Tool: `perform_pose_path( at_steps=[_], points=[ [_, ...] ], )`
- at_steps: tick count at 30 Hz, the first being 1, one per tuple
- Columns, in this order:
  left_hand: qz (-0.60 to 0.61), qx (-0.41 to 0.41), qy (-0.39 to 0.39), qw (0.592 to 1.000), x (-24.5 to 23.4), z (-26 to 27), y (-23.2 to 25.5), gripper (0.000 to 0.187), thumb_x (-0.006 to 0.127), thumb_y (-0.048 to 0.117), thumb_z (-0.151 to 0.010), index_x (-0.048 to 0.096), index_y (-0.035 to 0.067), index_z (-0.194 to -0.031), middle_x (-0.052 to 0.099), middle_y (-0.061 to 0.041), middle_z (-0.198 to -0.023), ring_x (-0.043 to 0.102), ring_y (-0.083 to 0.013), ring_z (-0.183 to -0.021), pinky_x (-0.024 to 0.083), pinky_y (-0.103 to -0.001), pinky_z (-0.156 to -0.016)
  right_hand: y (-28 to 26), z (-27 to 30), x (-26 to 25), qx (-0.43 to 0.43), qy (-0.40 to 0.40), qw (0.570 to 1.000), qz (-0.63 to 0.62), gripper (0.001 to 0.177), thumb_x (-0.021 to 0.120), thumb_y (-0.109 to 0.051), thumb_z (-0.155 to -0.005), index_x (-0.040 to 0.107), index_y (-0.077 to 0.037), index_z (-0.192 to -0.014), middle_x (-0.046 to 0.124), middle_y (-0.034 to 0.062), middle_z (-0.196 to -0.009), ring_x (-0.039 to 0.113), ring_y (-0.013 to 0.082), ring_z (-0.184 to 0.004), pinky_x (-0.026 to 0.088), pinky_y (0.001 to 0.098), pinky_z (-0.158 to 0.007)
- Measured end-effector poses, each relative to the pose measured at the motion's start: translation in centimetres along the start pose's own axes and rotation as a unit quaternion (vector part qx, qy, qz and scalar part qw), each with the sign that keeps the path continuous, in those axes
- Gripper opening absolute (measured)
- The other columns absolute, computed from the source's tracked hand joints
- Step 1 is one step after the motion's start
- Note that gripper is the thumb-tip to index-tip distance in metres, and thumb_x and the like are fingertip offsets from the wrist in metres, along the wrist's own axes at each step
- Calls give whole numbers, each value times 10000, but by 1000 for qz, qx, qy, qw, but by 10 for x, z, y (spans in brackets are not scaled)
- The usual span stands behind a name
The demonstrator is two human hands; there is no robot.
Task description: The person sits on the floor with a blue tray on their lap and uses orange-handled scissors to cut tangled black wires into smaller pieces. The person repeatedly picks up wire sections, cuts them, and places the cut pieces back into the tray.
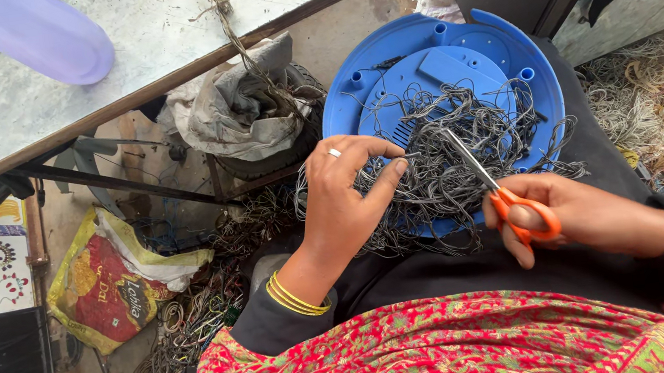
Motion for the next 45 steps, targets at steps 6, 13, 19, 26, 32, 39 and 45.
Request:
perform_pose_path(
  at_steps=[6,13,19,26,32,39,45],
  points=[
    [-29,4,15,999,3,-4,-21,78,763,177,-925,720,132,-971,720,0,-957,642,-238,-955,459,-395,-926,-10,15,9,19,-95,995,12,731,574,-690,-843,533,-56,-1206,782,135,-887,431,85,-512,360,245,-466],
    [-88,-40,62,993,-6,-25,-80,123,749,174,-891,734,101,-989,734,-16,-930,648,-274,-926,479,-422,-888,-10,21,-6,52,-55,997,15,781,578,-727,-807,557,-34,-1167,729,146,-811,390,93,-496,316,251,-453],
    [-60,39,68,995,-6,-18,-51,127,743,183,-951,723,115,-1056,709,-61,-1050,655,-276,-1043,483,-427,-992,-29,40,-19,-45,-58,997,-27,880,661,-784,-827,572,3,-1212,702,149,-803,459,109,-553,328,242,-488],
    [-56,62,-138,987,49,0,-7,257,801,254,-842,759,144,-1070,693,-32,-1023,602,-276,-1020,441,-432,-885,2,15,5,15,-67,998,9,666,722,-612,-800,608,-17,-1079,719,108,-722,667,150,-655,477,274,-603],
    [-85,103,-138,981,49,8,6,162,769,203,-831,764,188,-993,686,-1,-1006,616,-250,-1042,409,-427,-920,14,-5,4,47,-28,998,44,385,677,-397,-918,633,-16,-935,658,64,-678,633,138,-622,494,294,-614],
    [-76,43,-147,985,49,12,-13,250,774,350,-900,689,150,-778,673,0,-866,616,-232,-896,406,-423,-866,21,-2,-5,112,21,989,92,365,691,-385,-879,658,-24,-920,666,61,-617,596,131,-581,463,296,-582],
    [-77,1,-148,986,55,12,-25,171,723,322,-927,734,153,-956,672,-9,-763,613,-246,-842,406,-428,-825,22,-2,-6,111,25,988,100,365,689,-389,-876,664,-28,-924,663,59,-609,592,127,-579,460,295,-580]
  ],
)
Point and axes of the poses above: each hand's wrist, its own z-axis away from the middle knuckle, its own x-axis out of the palm, y = z × x, the point moved 10 cm from there along -z, towards the middle knuckle
